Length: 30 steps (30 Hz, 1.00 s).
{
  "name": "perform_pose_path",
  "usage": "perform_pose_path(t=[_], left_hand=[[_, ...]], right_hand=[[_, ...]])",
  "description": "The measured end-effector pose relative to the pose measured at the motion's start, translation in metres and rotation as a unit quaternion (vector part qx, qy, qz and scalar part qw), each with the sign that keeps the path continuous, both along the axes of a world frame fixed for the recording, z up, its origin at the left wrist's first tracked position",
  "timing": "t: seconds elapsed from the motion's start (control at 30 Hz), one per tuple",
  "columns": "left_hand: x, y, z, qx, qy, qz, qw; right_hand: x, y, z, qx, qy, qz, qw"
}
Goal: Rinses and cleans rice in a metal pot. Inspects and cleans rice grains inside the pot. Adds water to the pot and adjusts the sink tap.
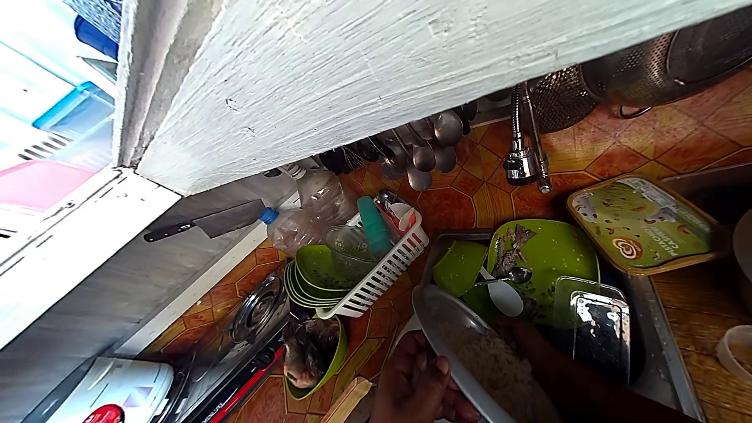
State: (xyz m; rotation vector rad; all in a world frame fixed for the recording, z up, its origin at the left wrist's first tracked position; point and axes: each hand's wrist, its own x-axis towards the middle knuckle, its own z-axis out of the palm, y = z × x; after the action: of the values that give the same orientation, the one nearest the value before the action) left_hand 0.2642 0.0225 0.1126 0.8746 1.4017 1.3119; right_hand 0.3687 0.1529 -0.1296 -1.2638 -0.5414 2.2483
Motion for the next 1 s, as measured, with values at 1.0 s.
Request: perform_pose_path(t=[1.0], left_hand=[[-0.058, -0.045, -0.063, 0.085, 0.034, 0.127, 0.988]], right_hand=[[0.002, 0.014, 0.025, -0.028, 0.015, -0.152, 0.988]])
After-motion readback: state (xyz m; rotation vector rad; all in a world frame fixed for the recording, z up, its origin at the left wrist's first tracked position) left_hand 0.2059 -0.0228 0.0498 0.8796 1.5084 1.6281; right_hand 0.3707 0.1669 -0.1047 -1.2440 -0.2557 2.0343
